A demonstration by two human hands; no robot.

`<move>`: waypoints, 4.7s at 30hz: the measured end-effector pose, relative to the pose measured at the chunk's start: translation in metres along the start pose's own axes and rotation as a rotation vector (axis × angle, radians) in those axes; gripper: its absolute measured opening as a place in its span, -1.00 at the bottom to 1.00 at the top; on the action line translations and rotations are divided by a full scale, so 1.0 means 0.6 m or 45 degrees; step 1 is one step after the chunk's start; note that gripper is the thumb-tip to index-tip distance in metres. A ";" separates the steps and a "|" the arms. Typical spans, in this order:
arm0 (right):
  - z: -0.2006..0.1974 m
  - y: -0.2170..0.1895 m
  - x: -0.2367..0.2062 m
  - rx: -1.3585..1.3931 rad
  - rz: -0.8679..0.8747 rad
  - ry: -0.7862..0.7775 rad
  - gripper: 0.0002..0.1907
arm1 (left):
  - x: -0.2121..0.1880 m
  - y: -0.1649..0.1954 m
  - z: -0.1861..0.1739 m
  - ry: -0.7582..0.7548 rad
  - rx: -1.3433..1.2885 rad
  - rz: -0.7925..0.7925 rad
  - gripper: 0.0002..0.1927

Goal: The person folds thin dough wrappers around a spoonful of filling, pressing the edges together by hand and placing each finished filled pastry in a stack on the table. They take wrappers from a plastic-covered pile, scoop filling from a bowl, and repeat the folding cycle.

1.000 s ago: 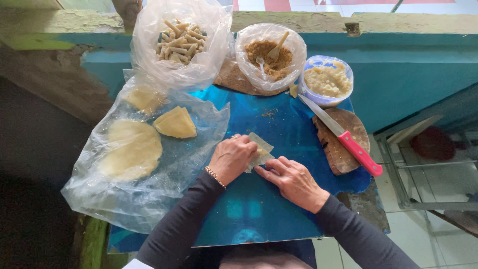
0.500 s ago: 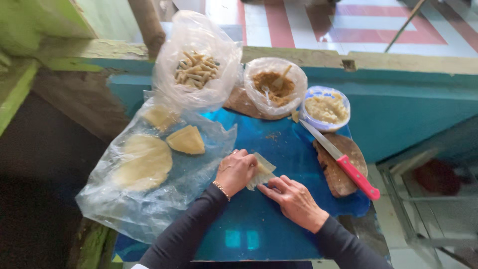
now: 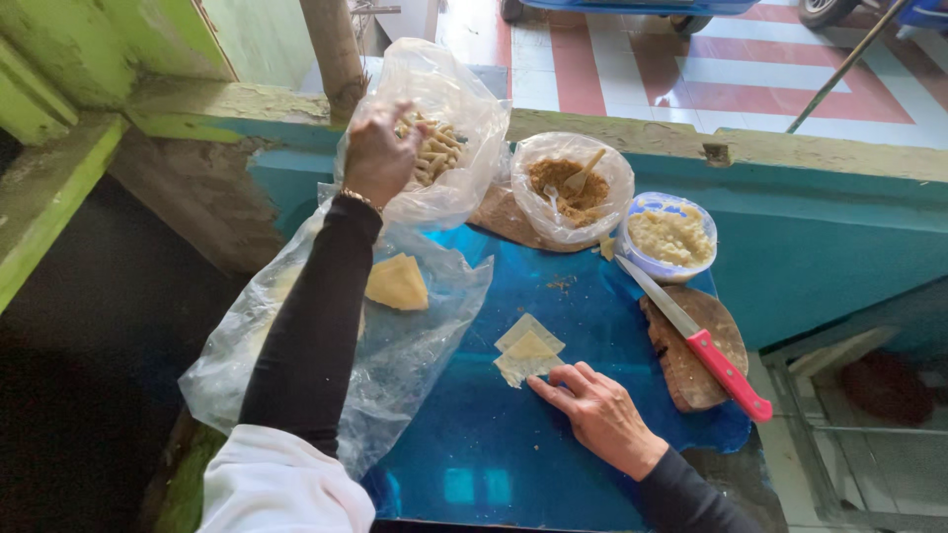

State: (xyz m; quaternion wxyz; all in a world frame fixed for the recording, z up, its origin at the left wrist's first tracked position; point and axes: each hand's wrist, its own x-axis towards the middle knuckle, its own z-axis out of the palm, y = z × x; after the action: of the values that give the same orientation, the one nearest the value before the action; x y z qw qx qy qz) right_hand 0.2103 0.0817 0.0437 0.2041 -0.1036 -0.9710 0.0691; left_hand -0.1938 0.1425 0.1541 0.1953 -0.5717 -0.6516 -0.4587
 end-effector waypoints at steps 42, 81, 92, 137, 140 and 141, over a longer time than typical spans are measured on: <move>-0.104 0.230 0.033 0.192 0.442 0.126 -0.52 | -0.398 0.202 -0.032 -0.825 -0.409 0.414 -0.79; -0.048 0.259 0.041 -0.540 0.501 0.249 -0.67 | -0.420 0.201 -0.011 -0.851 -0.305 0.346 -0.61; -0.082 0.234 -0.001 -0.831 0.562 0.142 -0.65 | -0.419 0.203 -0.009 -0.872 -0.298 0.348 -0.56; 0.014 0.401 0.324 -0.305 0.190 -0.036 -0.93 | -0.406 0.198 -0.033 -0.925 -0.404 0.324 -0.56; -0.002 0.429 0.336 -0.354 0.158 0.140 -0.91 | -0.406 0.198 -0.032 -0.941 -0.414 0.320 -0.56; -0.012 0.440 0.341 -0.311 0.119 0.308 -0.94 | -0.405 0.197 -0.032 -0.945 -0.414 0.321 -0.56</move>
State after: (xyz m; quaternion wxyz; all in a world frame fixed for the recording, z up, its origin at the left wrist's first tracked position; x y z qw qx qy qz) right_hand 0.0761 0.3850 0.0818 0.3021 -0.1801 -0.9346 -0.0532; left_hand -0.0238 -0.0197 0.0186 -0.0908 -0.7966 -0.5221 -0.2910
